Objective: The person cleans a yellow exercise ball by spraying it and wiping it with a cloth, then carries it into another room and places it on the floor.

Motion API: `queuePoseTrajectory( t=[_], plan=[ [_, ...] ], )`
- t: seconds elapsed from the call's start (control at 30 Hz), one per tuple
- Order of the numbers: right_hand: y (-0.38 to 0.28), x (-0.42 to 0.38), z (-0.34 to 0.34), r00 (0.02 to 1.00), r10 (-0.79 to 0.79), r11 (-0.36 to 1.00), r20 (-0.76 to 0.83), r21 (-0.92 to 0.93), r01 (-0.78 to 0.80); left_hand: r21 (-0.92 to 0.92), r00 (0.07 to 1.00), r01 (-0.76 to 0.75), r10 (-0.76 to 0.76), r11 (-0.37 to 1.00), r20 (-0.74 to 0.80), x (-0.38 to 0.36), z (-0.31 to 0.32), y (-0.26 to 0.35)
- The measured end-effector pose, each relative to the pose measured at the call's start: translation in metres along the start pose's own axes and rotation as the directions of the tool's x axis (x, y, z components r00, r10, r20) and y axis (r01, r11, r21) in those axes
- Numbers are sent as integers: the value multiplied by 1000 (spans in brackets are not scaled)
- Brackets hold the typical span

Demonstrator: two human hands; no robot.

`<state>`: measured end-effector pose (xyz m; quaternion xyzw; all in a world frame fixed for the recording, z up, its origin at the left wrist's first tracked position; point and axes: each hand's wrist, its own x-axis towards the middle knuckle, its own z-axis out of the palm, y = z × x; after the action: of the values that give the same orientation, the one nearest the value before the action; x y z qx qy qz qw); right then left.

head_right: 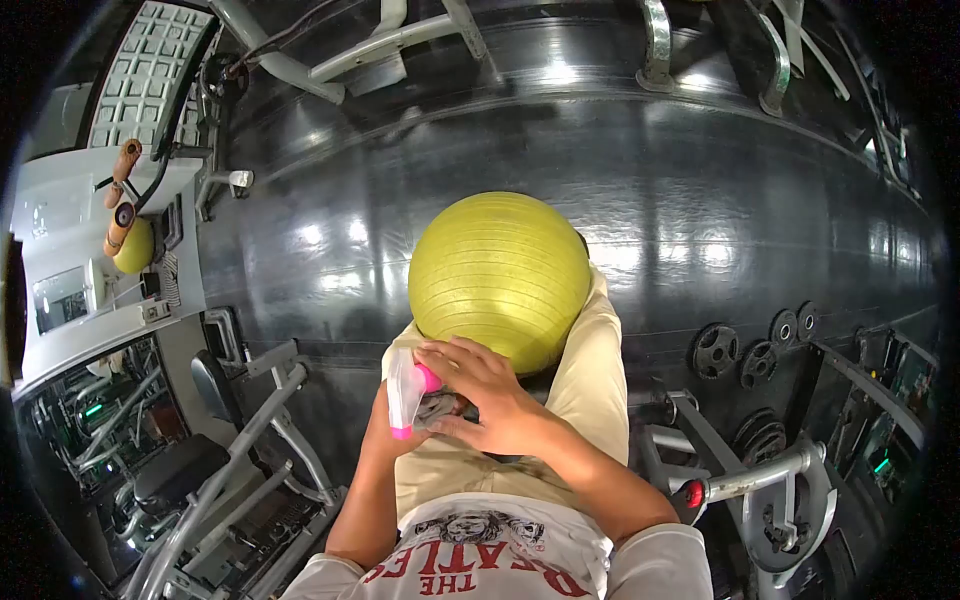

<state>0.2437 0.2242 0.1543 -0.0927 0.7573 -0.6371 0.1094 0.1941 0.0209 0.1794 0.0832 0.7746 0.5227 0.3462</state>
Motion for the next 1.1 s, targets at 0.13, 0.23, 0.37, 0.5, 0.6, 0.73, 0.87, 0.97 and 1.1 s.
queuePoseTrajectory(
  t=[0.13,0.23,0.37,0.5,0.6,0.73,0.87,0.97,1.1],
  plan=[
    [-8,-2,-1,997,66,995,-44,73,-63,-47,998,40,-37,998,50,-2,0,-3],
    [11,3,1,992,118,965,-43,241,-104,-127,1000,11,-9,992,15,-2,-3,-11],
    [6,15,8,970,225,967,-90,145,-211,-134,1000,-11,12,991,2,0,-15,-15],
    [4,21,9,988,102,967,-114,245,-71,-336,997,58,-36,940,73,-4,-22,-28],
    [-5,20,21,920,215,927,-329,366,-86,-155,978,162,-180,974,-105,-1,-19,-13],
    [-11,21,29,894,93,989,-439,145,-32,-84,993,76,-83,994,-84,2,-19,-34],
    [-23,27,50,901,25,1000,-432,6,-25,-157,998,-26,34,987,51,0,-14,-60],
    [-25,26,56,951,76,968,-299,252,1,48,935,-348,342,936,98,6,-15,-71],
    [-25,23,29,971,102,979,-215,197,-60,-158,977,-199,208,967,47,-5,-11,-73]
  ],
)
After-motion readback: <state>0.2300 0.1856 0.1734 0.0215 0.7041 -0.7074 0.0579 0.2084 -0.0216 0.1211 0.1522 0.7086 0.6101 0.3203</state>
